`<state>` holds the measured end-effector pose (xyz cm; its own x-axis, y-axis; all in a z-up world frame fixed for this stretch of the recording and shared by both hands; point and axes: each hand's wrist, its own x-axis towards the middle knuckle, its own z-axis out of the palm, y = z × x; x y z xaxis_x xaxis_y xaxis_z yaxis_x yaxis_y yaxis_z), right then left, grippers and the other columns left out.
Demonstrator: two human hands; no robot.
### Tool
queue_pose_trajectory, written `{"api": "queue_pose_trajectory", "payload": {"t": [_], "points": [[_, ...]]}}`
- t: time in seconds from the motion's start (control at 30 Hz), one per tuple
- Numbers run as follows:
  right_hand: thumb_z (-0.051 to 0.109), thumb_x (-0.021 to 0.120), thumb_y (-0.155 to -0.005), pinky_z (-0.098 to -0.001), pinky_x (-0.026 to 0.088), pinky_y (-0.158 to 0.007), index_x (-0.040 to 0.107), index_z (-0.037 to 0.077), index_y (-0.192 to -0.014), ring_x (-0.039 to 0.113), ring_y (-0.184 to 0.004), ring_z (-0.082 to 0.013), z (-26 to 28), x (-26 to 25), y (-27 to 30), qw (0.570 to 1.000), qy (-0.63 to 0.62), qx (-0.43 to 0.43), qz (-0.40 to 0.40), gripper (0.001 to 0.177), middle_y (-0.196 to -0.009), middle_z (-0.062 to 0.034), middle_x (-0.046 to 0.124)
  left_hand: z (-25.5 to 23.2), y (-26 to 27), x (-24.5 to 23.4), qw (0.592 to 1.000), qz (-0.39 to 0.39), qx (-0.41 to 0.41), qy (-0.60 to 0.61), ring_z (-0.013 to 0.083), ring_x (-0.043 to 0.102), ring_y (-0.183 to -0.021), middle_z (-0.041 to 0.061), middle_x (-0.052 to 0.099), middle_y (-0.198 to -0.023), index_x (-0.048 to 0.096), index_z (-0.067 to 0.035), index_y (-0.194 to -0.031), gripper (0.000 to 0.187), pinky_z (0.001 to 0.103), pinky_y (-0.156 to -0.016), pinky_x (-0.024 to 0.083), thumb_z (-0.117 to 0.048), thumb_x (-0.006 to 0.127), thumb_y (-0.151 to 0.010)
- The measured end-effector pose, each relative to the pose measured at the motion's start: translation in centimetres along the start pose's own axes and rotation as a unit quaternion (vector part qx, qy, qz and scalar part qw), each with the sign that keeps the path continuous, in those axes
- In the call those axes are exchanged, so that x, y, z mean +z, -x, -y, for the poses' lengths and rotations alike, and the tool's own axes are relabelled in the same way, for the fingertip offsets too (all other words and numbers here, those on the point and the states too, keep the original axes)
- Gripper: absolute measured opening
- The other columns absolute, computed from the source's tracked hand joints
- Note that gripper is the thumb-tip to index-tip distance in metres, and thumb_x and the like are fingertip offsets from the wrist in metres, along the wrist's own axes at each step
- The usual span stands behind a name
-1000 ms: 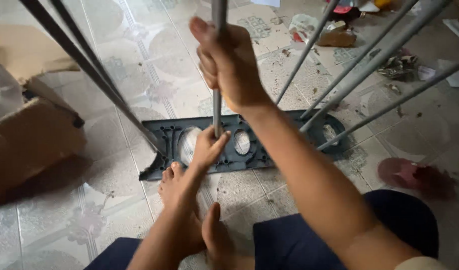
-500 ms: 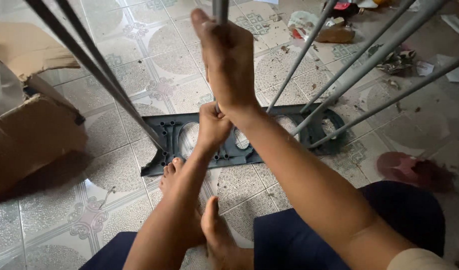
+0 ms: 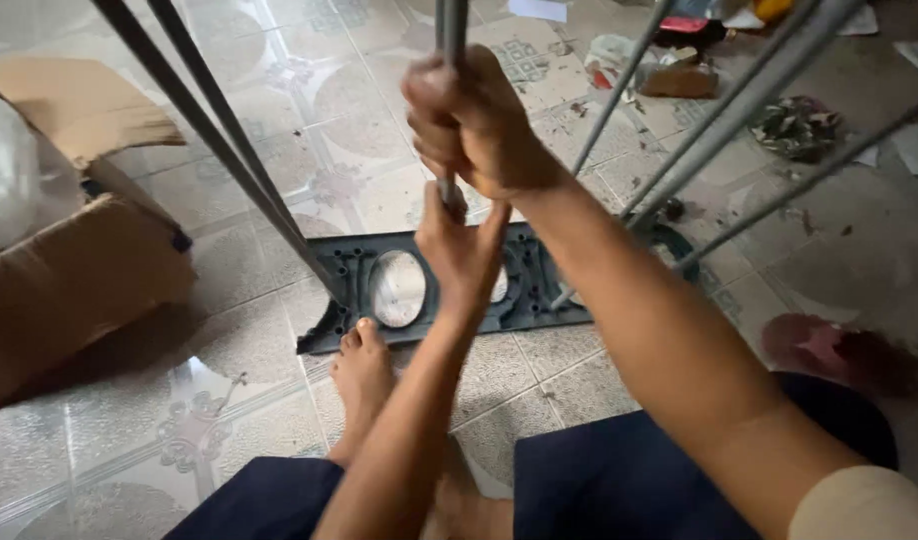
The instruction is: Assembling a multi-tier shoe rack by inserting metal rods into plastic side frames.
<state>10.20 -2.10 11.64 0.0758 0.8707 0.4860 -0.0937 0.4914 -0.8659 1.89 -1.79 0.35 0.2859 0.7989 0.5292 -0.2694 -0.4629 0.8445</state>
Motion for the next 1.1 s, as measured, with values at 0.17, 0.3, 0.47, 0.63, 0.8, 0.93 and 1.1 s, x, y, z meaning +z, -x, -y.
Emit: {"api": "queue_pose_trajectory", "payload": {"t": [0.17,0.3,0.47,0.63,0.8,0.93,1.1], "points": [[0.041,0.067,-0.107,-0.0263,0.029,-0.039,0.045,0.015,-0.073,0.03,-0.041,-0.0079,-1.2,-0.7,0.5,1.0,-0.011,-0.014,0.009,0.048,-0.055,0.0038,0.034,6.7,0.3,2.3,0.994,-0.066,-0.058,-0.066,0.011,0.036,-0.063,0.006,0.04,-0.065,0.055,0.002,-0.083,0.026,0.03,-0.055,0.039,-0.01,0.076,-0.09],[0.041,0.062,-0.105,-0.0274,0.033,-0.042,0.05,0.014,-0.069,0.034,-0.042,-0.0078,-4.4,2.6,-0.3,0.94,0.195,-0.117,-0.253,0.046,-0.053,0.0038,0.038,8.2,-1.5,-0.4,0.995,0.07,-0.047,0.048,0.0034,0.044,-0.068,-0.003,0.054,-0.063,0.056,0.002,-0.072,0.025,0.028,-0.054,0.042,-0.005,0.074,-0.088],[0.047,0.058,-0.106,-0.0274,0.032,-0.048,0.05,0.015,-0.071,0.036,-0.045,-0.0072,-2.5,2.4,-0.6,0.918,0.249,-0.115,-0.286,0.048,-0.056,0.0044,0.04,8.9,-3.2,-2.6,0.958,0.259,-0.011,0.119,0.0029,0.052,-0.066,-0.005,0.064,-0.071,0.064,-0.002,-0.074,0.011,0.025,-0.053,0.045,-0.001,0.072,-0.081],[0.049,0.062,-0.104,-0.0285,0.037,-0.045,0.051,0.014,-0.075,0.041,-0.047,-0.0101,1.3,-1.2,-1.5,0.998,0.04,0.036,0.03,0.048,-0.06,0.0025,0.043,7.3,-4.1,-2.7,0.922,0.336,-0.111,0.157,-0.0002,0.038,-0.056,-0.009,0.044,-0.06,0.035,-0.017,-0.063,0.046,0.023,-0.048,0.031,-0.002,0.07,-0.088],[0.048,0.063,-0.1,-0.0275,0.023,-0.037,0.042,0.019,-0.065,0.029,-0.04,-0.006,-1.0,3.2,-1.5,0.967,0.133,-0.037,-0.213,0.051,-0.05,0.0079,0.034,7.0,-3.4,-3.2,0.926,0.321,-0.146,0.133,0.0041,0.038,-0.053,-0.006,0.045,-0.058,0.042,-0.011,-0.06,0.038,0.027,-0.047,0.029,-0.003,0.068,-0.087],[0.05,0.059,-0.103,-0.0296,0.022,-0.04,0.043,0.019,-0.062,0.03,-0.042,-0.005,-2.7,4.7,-2.0,0.901,0.235,-0.12,-0.343,0.053,-0.05,0.008,0.035,2.6,-1.5,-1.1,0.983,0.172,-0.003,0.06,0.0075,0.051,-0.064,-0.002,0.06,-0.067,0.06,0.0,-0.086,0.019,0.032,-0.052,0.046,-0.012,0.073,-0.079],[0.052,0.056,-0.104,-0.0281,0.023,-0.041,0.042,0.021,-0.061,0.031,-0.041,-0.0047,-3.4,4.3,-1.8,0.846,0.317,-0.122,-0.411,0.055,-0.05,0.0087,0.036,13.6,-0.5,2.9,0.98,-0.041,0.06,-0.187,0.0193,0.052,-0.068,0.01,0.06,-0.064,0.064,0.003,-0.078,0.028,0.043,-0.065,0.045,-0.021,0.072,-0.088]]}}
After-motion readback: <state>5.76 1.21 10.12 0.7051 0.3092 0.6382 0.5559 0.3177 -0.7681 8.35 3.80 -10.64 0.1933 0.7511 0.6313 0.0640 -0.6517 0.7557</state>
